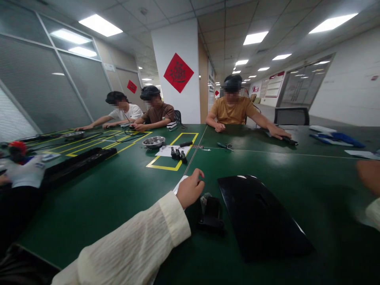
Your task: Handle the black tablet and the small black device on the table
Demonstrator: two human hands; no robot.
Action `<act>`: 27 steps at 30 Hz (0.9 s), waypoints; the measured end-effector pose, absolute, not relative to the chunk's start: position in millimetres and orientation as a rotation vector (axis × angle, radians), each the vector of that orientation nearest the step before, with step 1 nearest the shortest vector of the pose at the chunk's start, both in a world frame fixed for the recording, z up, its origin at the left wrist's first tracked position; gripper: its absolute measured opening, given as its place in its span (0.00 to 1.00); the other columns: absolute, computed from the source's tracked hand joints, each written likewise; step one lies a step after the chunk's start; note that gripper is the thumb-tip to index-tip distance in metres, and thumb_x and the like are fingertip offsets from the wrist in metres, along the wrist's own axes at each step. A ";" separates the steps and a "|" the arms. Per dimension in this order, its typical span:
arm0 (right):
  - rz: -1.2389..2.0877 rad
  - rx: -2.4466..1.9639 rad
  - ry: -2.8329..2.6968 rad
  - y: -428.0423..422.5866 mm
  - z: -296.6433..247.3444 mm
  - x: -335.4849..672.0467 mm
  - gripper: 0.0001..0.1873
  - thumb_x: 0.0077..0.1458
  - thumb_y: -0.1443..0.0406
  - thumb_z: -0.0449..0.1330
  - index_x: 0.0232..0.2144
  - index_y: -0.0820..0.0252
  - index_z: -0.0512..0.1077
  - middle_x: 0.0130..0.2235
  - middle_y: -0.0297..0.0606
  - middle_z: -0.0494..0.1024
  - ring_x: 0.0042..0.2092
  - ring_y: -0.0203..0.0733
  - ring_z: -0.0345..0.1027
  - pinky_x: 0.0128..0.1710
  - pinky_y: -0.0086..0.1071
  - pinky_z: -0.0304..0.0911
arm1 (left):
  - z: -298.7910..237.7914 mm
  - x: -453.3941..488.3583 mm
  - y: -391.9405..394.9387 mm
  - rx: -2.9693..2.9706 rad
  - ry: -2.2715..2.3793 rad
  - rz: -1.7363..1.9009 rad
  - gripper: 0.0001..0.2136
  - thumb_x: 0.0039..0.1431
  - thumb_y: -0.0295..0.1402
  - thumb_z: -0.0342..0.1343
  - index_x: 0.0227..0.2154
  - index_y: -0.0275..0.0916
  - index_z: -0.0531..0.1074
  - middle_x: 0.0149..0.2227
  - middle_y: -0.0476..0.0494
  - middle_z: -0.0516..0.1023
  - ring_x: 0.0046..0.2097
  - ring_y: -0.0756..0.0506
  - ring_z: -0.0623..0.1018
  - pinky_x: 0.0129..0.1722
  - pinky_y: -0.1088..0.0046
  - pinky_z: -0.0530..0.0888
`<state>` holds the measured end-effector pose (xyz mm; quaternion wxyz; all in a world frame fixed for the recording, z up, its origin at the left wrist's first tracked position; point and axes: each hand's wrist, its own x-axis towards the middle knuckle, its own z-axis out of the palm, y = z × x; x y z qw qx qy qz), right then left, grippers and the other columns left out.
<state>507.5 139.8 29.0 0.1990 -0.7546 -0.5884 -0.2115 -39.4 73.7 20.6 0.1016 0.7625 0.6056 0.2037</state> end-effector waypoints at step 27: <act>-0.001 -1.264 -2.272 28.0 55.8 252.3 0.23 0.57 0.68 0.43 0.55 0.60 0.59 0.53 0.47 0.64 0.48 0.43 0.66 0.50 0.42 0.60 | 25.5 -38.8 69.7 2.303 1.767 0.545 0.11 0.55 0.31 0.42 0.41 0.43 0.60 0.30 0.47 0.75 0.34 0.43 0.75 0.32 0.70 0.63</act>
